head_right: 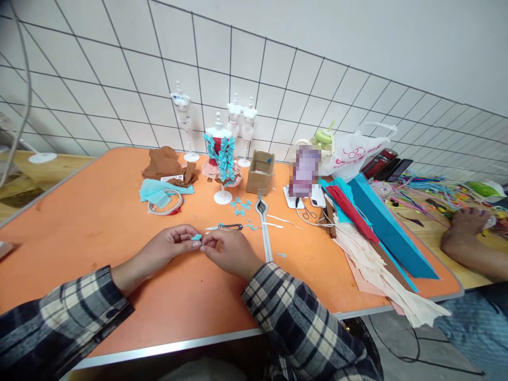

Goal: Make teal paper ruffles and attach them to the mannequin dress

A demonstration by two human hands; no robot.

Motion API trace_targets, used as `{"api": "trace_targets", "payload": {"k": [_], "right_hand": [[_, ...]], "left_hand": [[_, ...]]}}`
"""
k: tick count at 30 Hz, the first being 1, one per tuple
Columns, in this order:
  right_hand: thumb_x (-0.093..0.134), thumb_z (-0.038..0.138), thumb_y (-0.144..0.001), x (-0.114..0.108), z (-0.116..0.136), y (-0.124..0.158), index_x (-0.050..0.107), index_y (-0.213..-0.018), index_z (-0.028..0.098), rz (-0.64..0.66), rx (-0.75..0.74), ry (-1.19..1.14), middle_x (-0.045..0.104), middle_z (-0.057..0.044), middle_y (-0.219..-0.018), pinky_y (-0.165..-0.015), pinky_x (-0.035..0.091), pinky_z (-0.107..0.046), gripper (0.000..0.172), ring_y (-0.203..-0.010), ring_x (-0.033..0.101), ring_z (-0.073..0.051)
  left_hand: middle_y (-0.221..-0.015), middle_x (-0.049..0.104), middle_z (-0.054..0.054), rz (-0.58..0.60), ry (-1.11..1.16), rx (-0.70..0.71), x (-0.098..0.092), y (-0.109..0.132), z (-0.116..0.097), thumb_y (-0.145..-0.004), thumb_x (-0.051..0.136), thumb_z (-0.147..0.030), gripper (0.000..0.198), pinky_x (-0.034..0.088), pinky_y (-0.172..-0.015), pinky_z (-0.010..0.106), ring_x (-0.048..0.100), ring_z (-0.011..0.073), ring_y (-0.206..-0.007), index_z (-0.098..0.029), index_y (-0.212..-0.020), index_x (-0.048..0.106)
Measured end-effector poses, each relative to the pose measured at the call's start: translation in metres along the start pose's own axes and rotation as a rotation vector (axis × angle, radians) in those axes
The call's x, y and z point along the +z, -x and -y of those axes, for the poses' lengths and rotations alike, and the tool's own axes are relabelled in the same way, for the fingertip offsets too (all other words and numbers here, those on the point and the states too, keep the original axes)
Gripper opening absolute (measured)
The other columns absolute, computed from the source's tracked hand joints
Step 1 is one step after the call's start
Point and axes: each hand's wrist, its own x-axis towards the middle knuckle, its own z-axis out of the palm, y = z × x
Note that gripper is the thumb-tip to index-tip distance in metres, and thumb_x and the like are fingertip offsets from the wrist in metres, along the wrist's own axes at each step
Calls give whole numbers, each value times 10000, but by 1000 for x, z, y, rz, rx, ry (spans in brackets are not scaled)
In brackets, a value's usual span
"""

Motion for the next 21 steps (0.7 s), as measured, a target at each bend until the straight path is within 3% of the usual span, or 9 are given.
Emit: {"api": "trace_targets", "payload": {"k": [3, 5, 7, 9, 12, 15, 18, 21], "right_hand": [[624, 387, -855, -30, 5, 29, 701, -1015, 231, -43, 85, 339, 678, -48, -971, -807, 439, -296, 236, -925, 611, -193], [548, 372, -901, -54, 0, 57, 698, -1062, 248, -116, 281, 512, 669, -62, -1008, -787, 445, -311, 253, -932, 617, -210], [528, 359, -902, -74, -12, 82, 662, -1170, 244, -131, 459, 609, 661, -77, -1046, -769, 454, -324, 321, -933, 623, -228], [529, 344, -889, -85, -25, 98, 646, -1210, 230, -90, 537, 613, 659, -85, -1074, -806, 460, -339, 360, -997, 615, -249], [536, 332, -870, -84, -41, 106, 660, -1177, 224, -19, 568, 474, 671, -69, -1016, -780, 480, -325, 348, -906, 639, -218], [512, 312, -877, -72, -48, 100, 710, -1016, 206, -73, 588, 365, 702, -60, -945, -792, 494, -326, 264, -867, 655, -205], [502, 316, -890, -59, -52, 84, 725, -895, 216, -174, 531, 307, 721, -62, -950, -821, 503, -341, 244, -907, 664, -215], [508, 293, -899, -48, -57, 54, 726, -907, 212, -250, 383, 301, 715, -71, -949, -802, 517, -335, 233, -893, 661, -209]], "left_hand": [[-786, 717, 2, -22, -38, 0, -3, 0, -2, -632, 815, -405, 333, 514, -716, 267, 665, 155, -734, -179, -780, 621], [-797, 712, 11, -17, -93, 19, -4, 0, -3, -638, 806, -408, 358, 508, -707, 272, 665, 167, -748, -179, -848, 630], [-773, 694, 5, -14, -169, 42, -6, -1, -3, -663, 784, -410, 422, 491, -662, 262, 656, 166, -722, -177, -983, 635], [-722, 661, -12, -17, -251, 59, -6, -2, 0, -696, 756, -413, 462, 461, -598, 242, 627, 149, -654, -176, -1072, 629], [-711, 656, -7, 3, -337, 77, -9, -4, 5, -732, 720, -425, 403, 455, -569, 236, 610, 140, -614, -171, -1038, 654], [-802, 709, 34, 23, -423, 152, -13, -4, 8, -789, 673, -416, 341, 516, -650, 268, 664, 170, -703, -180, -1034, 664], [-998, 736, 76, 110, -623, 436, -12, -6, 6, -864, 606, -354, 222, 520, -872, 320, 675, 212, -986, -217, -1015, 693], [-1231, 676, 91, 283, -816, 696, -1, -14, 5, -913, 535, -286, 222, 465, -1009, 335, 566, 222, -1235, -239, -1058, 696]]}}
